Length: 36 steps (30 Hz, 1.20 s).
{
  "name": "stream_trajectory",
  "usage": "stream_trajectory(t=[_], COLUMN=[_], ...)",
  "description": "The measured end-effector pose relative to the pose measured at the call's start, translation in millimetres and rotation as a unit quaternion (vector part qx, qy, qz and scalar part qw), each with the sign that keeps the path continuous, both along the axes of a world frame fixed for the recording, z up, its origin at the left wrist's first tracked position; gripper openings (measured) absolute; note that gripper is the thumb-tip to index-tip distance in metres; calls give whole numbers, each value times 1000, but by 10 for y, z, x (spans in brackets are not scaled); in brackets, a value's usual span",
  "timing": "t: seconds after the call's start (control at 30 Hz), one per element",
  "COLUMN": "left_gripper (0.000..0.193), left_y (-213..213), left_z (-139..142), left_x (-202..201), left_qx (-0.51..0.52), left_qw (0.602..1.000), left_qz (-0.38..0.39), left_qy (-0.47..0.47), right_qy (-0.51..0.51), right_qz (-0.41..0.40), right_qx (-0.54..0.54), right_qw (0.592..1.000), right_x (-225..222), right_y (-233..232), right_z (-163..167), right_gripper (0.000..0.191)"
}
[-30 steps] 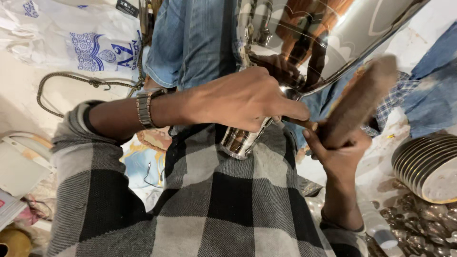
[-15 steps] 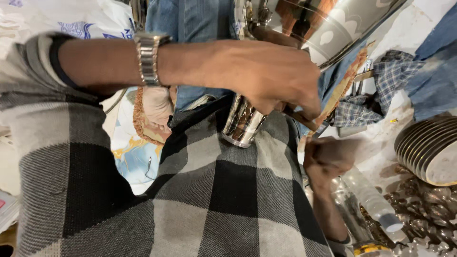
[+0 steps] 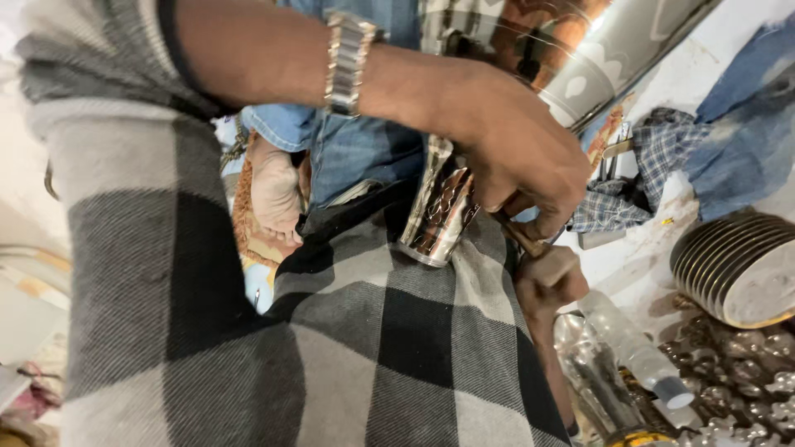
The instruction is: The person sits cross-legged on the floor with a large engraved metal urn resting on their lap. They hold a small punch against the metal cup section of the urn and strike it with a wooden mallet, repositioning the punch repeatedly to work the surface, occasionally rotating the piece.
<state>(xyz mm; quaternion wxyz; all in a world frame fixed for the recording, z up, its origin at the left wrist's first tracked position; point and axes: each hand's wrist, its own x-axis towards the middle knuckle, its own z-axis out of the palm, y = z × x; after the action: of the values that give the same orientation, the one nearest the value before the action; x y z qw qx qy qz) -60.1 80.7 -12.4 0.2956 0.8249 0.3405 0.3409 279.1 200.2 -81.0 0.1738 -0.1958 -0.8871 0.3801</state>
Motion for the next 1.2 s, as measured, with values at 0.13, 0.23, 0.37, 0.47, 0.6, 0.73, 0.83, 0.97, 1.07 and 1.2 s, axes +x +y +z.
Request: stream_trajectory(t=[0.13, 0.23, 0.37, 0.47, 0.6, 0.73, 0.83, 0.97, 1.07, 1.2], left_gripper=[43, 41, 45, 39, 40, 41, 49, 44, 40, 42], left_y=[43, 28, -1, 0, -32, -93, -150, -354, -536, -723], left_z=[35, 15, -14, -41, -192, -427, -513, -490, -424, -392], left_x=[-27, -61, -74, -67, -110, -131, -59, -23, -16, -26], left_qx=[-50, -32, 32, 29, 58, 90, 216, 218, 129, 44], left_qw=[999, 998, 992, 996, 994, 991, 965, 954, 964, 968], left_qz=[-10, -44, -70, -82, -22, 24, 71, 181, 221, 241], left_qy=[8, 22, -100, -16, -89, -92, -130, -101, -65, -60], right_qy=[-5, 0, -40, -173, -218, -197, -106, -32, 12, 11], right_qz=[-3, -4, -42, -54, -53, -47, -27, 27, 58, 39], right_qx=[44, 32, 172, 338, 246, 124, 66, 88, 98, -137], right_qw=[999, 999, 983, 924, 943, 971, 992, 995, 993, 990], right_x=[18, -27, -101, -128, -172, -181, -169, -200, -274, -381], right_y=[58, 77, 62, 34, 4, -5, -4, 17, 103, 251], right_z=[-101, -155, -115, -10, 89, 163, 228, 265, 254, 279], right_gripper=[10, 9, 9, 7, 16, 27, 24, 24, 25, 27])
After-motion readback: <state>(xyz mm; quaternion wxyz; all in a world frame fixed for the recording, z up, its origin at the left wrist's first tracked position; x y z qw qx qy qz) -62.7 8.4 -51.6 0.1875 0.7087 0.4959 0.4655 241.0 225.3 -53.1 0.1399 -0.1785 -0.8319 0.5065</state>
